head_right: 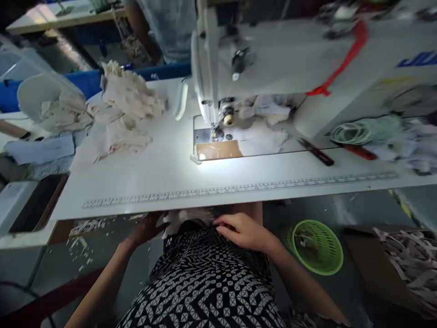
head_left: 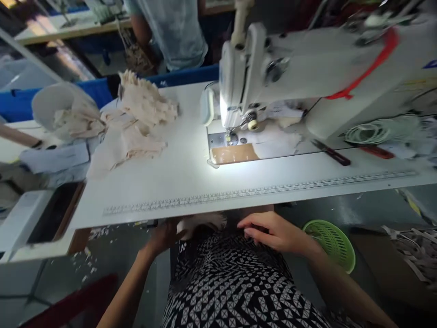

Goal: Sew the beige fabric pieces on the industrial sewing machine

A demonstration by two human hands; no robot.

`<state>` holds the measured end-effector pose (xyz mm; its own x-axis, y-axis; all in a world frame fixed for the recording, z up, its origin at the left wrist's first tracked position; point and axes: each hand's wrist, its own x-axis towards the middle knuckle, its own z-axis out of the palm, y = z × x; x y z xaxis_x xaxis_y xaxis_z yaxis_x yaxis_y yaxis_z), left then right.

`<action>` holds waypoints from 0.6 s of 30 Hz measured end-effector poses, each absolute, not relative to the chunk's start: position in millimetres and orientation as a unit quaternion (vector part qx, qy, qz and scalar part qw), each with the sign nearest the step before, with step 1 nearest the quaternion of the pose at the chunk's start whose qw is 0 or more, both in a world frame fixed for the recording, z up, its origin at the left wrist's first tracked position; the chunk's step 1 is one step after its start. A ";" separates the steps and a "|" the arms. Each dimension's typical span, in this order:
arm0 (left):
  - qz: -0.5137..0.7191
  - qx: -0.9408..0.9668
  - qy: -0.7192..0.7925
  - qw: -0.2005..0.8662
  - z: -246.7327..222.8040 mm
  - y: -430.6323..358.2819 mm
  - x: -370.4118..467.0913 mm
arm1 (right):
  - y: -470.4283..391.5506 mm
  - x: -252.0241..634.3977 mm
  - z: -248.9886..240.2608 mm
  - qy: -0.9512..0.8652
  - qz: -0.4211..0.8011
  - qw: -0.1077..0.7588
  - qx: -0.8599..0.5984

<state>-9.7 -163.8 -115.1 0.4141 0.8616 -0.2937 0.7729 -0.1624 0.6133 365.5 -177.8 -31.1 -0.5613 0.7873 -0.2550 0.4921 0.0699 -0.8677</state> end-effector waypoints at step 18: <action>0.310 0.837 0.375 0.251 -9.1 21.9 260.6 | 14.3 457.5 -12.8 -0.755 -0.041 0.161 -0.634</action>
<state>260.6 21.9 -9.1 0.5263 0.7832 0.3311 0.4724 -0.5931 0.6520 457.5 14.3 -12.8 -0.1442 0.9447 0.2945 0.9709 0.1925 -0.1423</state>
